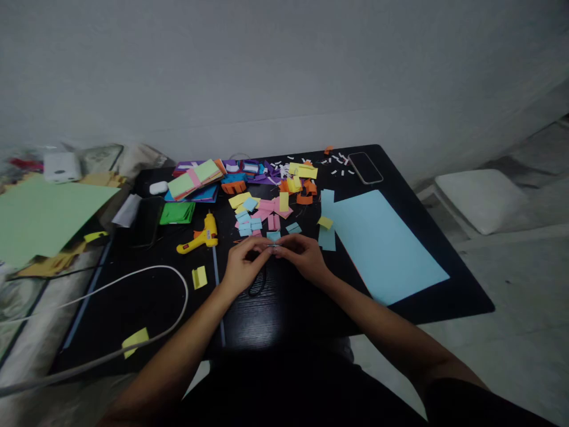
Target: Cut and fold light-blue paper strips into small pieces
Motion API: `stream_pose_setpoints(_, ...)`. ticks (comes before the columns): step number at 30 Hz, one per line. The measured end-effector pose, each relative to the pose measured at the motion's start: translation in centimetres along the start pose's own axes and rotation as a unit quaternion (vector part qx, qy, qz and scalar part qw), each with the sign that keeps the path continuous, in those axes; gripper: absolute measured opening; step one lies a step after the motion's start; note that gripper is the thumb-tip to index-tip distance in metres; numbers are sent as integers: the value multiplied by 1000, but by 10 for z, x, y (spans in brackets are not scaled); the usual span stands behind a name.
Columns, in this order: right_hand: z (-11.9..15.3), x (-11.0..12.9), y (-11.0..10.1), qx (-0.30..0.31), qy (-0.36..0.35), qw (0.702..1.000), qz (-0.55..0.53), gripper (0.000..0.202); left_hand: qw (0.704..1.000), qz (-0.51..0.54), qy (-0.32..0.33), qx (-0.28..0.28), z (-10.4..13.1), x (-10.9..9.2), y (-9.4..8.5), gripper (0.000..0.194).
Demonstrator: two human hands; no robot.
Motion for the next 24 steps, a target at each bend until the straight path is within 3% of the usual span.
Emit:
stream_pose_setpoints(6, 1, -1, 1, -14, -15, 999, 31, 22, 999, 33, -38, -11, -1, 2, -1, 16)
stream_pose_setpoints(15, 2, -5, 3, -17, -9, 1000, -20, 36, 985, 141, -87, -46, 1, 12, 5, 25)
stream_pose_setpoints(24, 0, -3, 1, -19, -31, 997, 71, 12, 987, 118, -101, 28, 0, 12, 1, 36)
Point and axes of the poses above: each hand's wrist, its own z-axis away from the middle knuckle, its own y-axis out of the palm, x = y × z, the point moved 3 cm from there along -z, towards the middle knuckle, and after that the axes turned 9 degrees about z, right-handed, at the moved point
